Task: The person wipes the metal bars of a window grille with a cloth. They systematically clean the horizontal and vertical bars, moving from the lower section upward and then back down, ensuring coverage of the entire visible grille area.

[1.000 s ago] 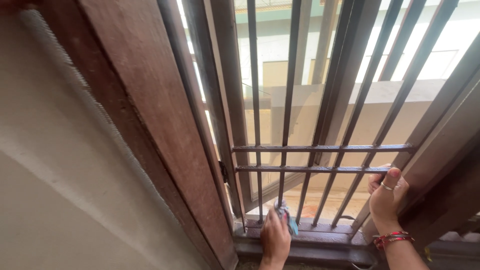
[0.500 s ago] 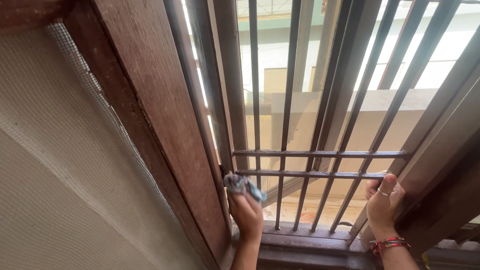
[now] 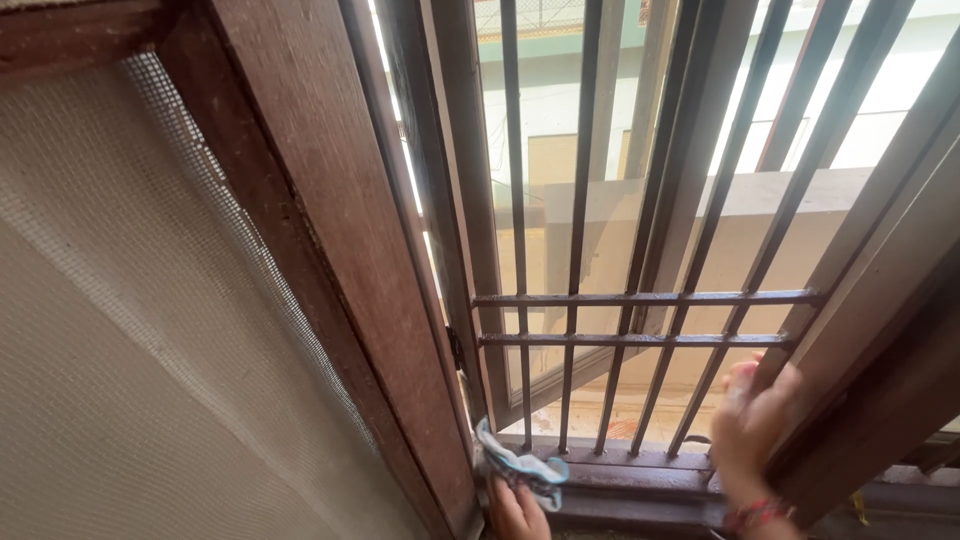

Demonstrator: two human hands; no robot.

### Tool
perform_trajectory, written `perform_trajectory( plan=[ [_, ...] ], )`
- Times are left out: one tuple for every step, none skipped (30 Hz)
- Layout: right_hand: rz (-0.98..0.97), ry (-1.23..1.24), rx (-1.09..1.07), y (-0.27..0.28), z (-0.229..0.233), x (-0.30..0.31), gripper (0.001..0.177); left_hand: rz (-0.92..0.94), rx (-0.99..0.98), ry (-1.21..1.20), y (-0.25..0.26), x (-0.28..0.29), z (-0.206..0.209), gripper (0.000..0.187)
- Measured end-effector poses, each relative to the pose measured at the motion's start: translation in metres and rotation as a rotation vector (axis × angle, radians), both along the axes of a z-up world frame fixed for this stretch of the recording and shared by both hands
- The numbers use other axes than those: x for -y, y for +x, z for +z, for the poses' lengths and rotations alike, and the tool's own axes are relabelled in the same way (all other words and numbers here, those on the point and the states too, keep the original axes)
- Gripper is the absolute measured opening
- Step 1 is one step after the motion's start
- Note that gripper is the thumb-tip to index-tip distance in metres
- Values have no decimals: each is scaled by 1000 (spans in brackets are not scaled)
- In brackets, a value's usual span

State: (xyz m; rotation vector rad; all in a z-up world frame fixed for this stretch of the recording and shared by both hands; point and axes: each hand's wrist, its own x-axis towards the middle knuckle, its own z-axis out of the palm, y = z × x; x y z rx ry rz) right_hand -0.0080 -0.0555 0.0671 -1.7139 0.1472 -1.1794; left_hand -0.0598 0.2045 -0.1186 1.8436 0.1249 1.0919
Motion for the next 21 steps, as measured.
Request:
perform_trajectory(
  plan=[
    [-90,-130,3,-13,-9,-16,50,-36,47,-33,-5,4,6,42],
    [-161,-261,-13,-26,-19,-30,57,-129,6,-86,-9,6,11,42],
    [-231,-392,-29,-39,-30,-45,77,-223,-35,-141,-13,6,21,41],
    [-104,-375,-19,-52,-41,-58,86,-316,-76,-198,-17,8,30,41],
    [22,-356,-9,-65,-54,-70,95,-410,-144,-319,-17,13,38,40],
    [198,-402,85,-71,-64,-86,93,-504,-208,-435,-12,16,47,39],
    [375,-445,180,-72,-69,-98,92,-600,-272,-550,-10,19,58,38],
    [456,-606,177,-74,-70,-109,71,-673,-345,-680,-15,21,71,41],
    [538,-766,173,-79,-67,-120,54,-744,-418,-812,-22,23,87,45],
    [594,-681,117,-82,-56,-124,54,-813,-494,-943,-28,23,105,50],
    [648,-594,62,-81,-39,-125,53,-829,-396,-777,-31,18,127,50],
    [701,-508,9,-78,-19,-125,52,-839,-297,-612,-33,10,149,50],
    [655,-560,82,-73,4,-126,51,-843,-197,-447,-36,5,171,52],
    [608,-611,152,-67,26,-127,50,-651,-159,-305,-38,4,192,58],
    [560,-662,221,-61,47,-129,49,-459,-119,-161,-39,3,213,67],
    [512,-696,253,-52,64,-133,48,-394,-13,-104,-36,0,233,68],
    [463,-730,284,-42,76,-138,47,-327,92,-46,-32,-2,251,69],
    [413,-762,313,-38,80,-143,46,-290,117,-17,-25,-4,266,70],
    [390,-809,325,-34,77,-149,44,-252,141,12,-17,-4,279,72],
    [365,-856,339,-23,70,-154,43,-216,170,43,-6,-4,291,74],
    [339,-903,353,-9,60,-157,42,-204,194,38,6,-4,302,74]
  ],
)
